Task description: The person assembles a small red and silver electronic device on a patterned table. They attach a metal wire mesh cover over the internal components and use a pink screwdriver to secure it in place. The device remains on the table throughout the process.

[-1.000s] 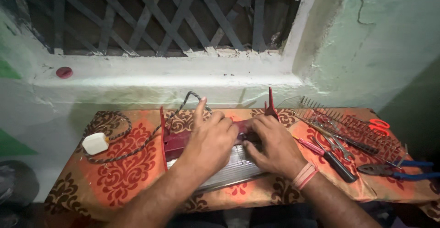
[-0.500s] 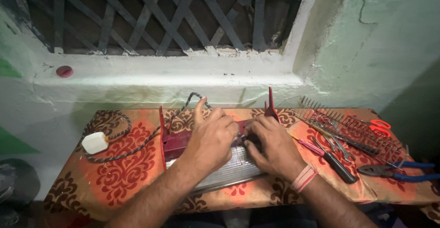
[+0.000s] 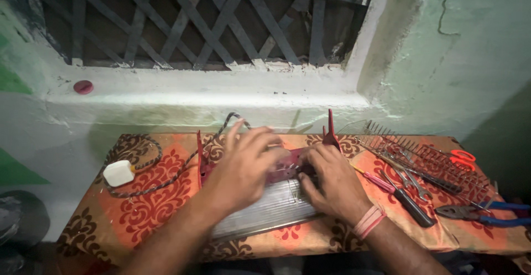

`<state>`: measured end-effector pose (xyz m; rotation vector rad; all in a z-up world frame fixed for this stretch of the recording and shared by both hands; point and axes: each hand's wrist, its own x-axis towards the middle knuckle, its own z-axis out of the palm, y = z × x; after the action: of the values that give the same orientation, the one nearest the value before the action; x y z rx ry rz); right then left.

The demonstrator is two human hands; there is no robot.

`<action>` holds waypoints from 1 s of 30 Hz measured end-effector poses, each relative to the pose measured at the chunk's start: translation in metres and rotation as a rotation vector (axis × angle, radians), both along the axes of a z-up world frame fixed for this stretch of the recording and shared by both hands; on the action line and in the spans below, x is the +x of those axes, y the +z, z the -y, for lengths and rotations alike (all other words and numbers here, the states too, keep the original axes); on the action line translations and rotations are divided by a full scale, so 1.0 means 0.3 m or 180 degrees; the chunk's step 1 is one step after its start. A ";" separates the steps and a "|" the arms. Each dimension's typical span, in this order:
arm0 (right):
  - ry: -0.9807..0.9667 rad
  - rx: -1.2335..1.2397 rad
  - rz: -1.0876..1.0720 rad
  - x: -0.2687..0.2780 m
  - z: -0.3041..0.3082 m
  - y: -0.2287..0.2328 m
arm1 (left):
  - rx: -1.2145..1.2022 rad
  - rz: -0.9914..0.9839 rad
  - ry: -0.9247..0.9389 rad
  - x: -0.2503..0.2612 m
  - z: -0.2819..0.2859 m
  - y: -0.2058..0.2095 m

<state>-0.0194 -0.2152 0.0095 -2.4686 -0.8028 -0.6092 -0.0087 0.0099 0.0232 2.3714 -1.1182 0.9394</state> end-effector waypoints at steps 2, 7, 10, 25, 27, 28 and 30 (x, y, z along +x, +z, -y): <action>-0.0031 0.0067 -0.0098 -0.001 0.003 -0.003 | -0.0223 -0.0005 0.0122 -0.019 -0.073 0.007; 0.0013 0.0322 -0.0033 -0.004 -0.003 -0.008 | -0.1399 -0.0588 0.0718 -0.111 -0.251 -0.039; 0.0062 0.0534 0.0015 -0.012 -0.003 -0.007 | -0.2049 -0.1048 0.0770 -0.116 -0.312 -0.105; -0.0059 0.2341 -0.1024 0.079 0.214 -0.133 | -0.3249 -0.2480 -0.0270 -0.001 -0.338 -0.331; -0.0115 0.2449 -0.1263 0.091 0.225 -0.177 | -0.3391 -0.2461 -0.0367 0.002 -0.341 -0.339; -0.0060 0.2518 -0.1332 0.094 0.232 -0.195 | -0.3425 -0.2517 -0.0391 0.003 -0.343 -0.340; 0.0057 0.2652 -0.1475 0.103 0.239 -0.222 | -0.3498 -0.2626 -0.0433 -0.004 -0.349 -0.342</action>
<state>0.0115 -0.2869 -0.0572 -1.7176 -0.2884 -0.2556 -0.0099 0.1147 -0.0795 1.4468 -0.2673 0.2777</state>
